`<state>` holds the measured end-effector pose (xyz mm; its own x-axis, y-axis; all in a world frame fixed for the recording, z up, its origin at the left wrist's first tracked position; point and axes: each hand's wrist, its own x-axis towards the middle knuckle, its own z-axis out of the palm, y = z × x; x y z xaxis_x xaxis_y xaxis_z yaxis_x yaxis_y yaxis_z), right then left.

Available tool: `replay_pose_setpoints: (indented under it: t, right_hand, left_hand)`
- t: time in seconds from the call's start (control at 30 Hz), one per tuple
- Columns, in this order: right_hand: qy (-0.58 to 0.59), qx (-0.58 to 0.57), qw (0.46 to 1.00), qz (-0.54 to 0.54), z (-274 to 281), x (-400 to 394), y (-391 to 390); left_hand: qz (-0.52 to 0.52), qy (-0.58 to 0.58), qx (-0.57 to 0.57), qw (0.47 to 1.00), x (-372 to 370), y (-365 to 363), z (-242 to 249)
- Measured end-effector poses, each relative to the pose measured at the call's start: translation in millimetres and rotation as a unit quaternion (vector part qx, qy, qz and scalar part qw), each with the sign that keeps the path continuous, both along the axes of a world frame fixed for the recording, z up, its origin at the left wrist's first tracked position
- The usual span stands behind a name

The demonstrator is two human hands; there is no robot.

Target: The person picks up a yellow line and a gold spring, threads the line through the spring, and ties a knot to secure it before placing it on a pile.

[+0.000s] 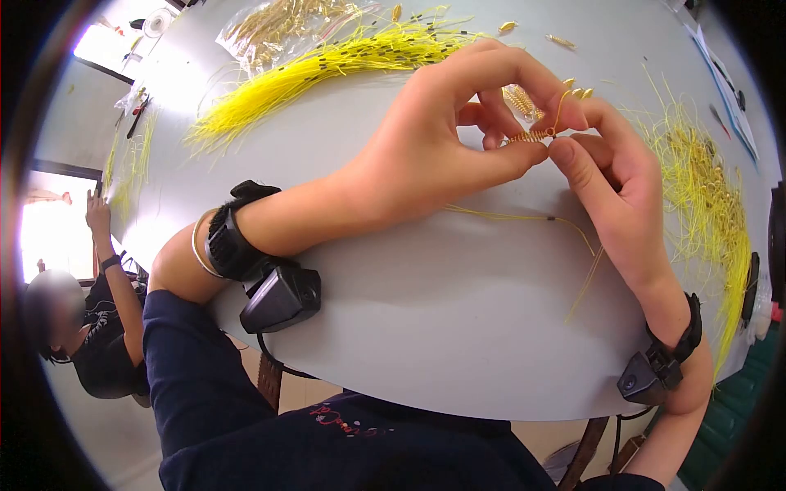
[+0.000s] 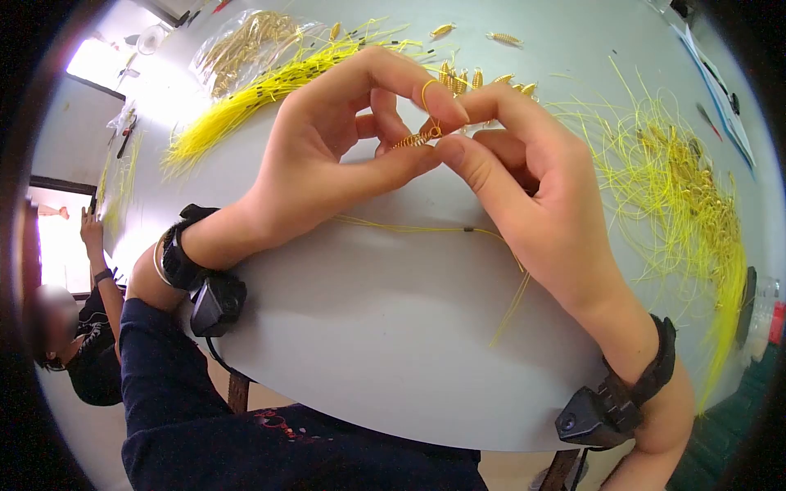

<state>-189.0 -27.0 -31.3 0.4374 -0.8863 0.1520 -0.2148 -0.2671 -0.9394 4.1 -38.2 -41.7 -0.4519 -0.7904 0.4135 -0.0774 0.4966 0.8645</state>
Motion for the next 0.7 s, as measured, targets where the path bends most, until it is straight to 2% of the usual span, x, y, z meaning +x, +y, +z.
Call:
replay_pose_setpoints:
  t: [0.1, 0.17, 0.3, 0.4, 0.5, 0.7]
  right_hand:
    - [0.013, 0.004, 1.0, -0.016, -1.2, 0.3, -2.1]
    - [0.019, -0.002, 1.0, -0.01, 0.1, -1.5, -1.6]
    - [0.041, -0.058, 0.997, -0.021, -1.7, 1.4, -1.4]
    - [0.051, -0.096, 0.994, -0.034, 0.7, 2.0, 2.2]
    - [0.048, -0.09, 0.994, -0.029, 3.1, -0.2, 3.5]
    - [0.03, -0.101, 0.994, -0.032, 3.2, -0.1, 3.6]
  left_hand:
    - [0.005, 0.005, 0.012, 1.0, -0.8, 0.9, -0.6]
    - [-0.032, 0.045, 0.078, 0.995, -1.3, 2.5, 2.0]
    - [-0.038, 0.018, 0.073, 0.996, 1.0, 0.1, 0.0]
    - [-0.004, 0.064, 0.097, 0.993, -0.2, 1.4, 0.0]
    - [-0.001, 0.079, 0.076, 0.994, -2.0, 2.0, 0.4]
    - [0.009, 0.098, 0.11, 0.989, -2.9, 5.2, 2.8]
